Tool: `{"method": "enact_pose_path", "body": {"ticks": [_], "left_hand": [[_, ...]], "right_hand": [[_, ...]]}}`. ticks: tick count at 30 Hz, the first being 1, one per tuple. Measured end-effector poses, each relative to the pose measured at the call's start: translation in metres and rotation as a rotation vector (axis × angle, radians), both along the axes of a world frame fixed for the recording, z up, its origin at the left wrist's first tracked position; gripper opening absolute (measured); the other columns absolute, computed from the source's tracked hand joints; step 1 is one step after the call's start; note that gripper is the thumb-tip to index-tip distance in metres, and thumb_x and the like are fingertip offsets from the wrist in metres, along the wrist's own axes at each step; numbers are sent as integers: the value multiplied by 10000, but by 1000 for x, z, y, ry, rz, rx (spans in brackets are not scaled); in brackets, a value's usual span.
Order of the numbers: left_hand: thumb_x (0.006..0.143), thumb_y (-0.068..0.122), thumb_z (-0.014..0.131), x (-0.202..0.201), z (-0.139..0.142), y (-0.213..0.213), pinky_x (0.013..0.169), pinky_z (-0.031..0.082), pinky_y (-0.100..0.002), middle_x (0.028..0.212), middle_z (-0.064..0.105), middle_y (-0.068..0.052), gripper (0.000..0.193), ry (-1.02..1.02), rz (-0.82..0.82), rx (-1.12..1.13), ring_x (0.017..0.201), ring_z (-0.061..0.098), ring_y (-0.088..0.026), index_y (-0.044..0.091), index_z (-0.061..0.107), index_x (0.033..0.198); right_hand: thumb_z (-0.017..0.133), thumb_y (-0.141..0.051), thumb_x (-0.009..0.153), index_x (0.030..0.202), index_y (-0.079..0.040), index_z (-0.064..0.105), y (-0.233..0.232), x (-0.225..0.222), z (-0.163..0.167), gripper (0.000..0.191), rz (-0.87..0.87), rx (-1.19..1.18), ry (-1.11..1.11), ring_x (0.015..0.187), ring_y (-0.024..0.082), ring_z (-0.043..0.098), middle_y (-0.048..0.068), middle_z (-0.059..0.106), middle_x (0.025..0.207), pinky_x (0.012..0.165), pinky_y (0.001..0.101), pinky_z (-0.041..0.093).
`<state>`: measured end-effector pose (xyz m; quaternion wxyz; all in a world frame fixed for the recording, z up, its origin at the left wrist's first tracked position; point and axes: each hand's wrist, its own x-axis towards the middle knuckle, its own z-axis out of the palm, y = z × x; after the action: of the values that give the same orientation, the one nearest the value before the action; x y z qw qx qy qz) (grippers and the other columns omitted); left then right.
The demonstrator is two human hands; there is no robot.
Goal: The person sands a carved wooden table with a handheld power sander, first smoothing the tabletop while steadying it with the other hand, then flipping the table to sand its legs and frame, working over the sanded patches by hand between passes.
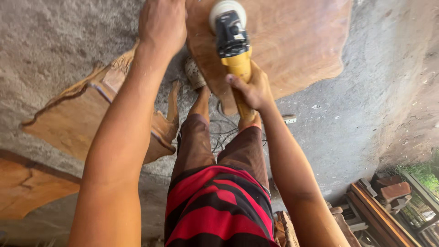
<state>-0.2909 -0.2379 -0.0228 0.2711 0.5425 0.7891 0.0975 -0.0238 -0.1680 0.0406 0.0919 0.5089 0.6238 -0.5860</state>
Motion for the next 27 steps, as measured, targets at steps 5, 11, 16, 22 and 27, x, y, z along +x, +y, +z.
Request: {"method": "enact_pose_path", "body": {"ticks": [5, 11, 16, 22, 27], "left_hand": [[797, 350, 882, 44, 12, 24, 1258, 190, -529, 1609, 184, -422, 1175, 221, -28, -320, 1486, 205, -568, -197, 170, 1555], [764, 360, 889, 55, -10, 24, 1268, 167, -508, 1580, 170, -460, 1201, 230, -28, -470, 1481, 199, -589, -225, 173, 1531], [834, 187, 864, 61, -31, 20, 1262, 198, -492, 1553, 175, -467, 1032, 487, -37, -327, 1472, 232, -590, -235, 204, 1506], [728, 246, 910, 60, -15, 33, 1239, 226, -468, 1566, 176, -484, 1170, 266, 14, -492, 1453, 251, -609, -250, 204, 1520], [696, 298, 936, 61, 8, 41, 1255, 215, -463, 1573, 149, -463, 1232, 194, 36, -541, 1471, 236, -585, -245, 185, 1507]], "right_hand": [[733, -384, 874, 1192, -5, 617, 73, 45, 2, 508, -240, -157, 81, 809, 219, 705, 110, 708, 926, 738, 368, 607], [729, -336, 941, 1216, 7, 569, 143, 97, -13, 468, -446, -222, 241, 813, 222, 693, 112, 671, 929, 746, 387, 624], [726, -323, 956, 1160, -14, 573, 173, 98, -10, 401, -574, -273, 303, 776, 238, 693, 111, 668, 904, 714, 406, 629], [787, -358, 891, 1248, -12, 643, 134, 52, -13, 517, 21, 22, 200, 931, 167, 693, 89, 738, 1038, 836, 344, 542], [776, -361, 889, 1257, -29, 637, 156, 72, -13, 515, -157, -88, 172, 931, 181, 691, 76, 728, 1039, 835, 344, 575]]}}
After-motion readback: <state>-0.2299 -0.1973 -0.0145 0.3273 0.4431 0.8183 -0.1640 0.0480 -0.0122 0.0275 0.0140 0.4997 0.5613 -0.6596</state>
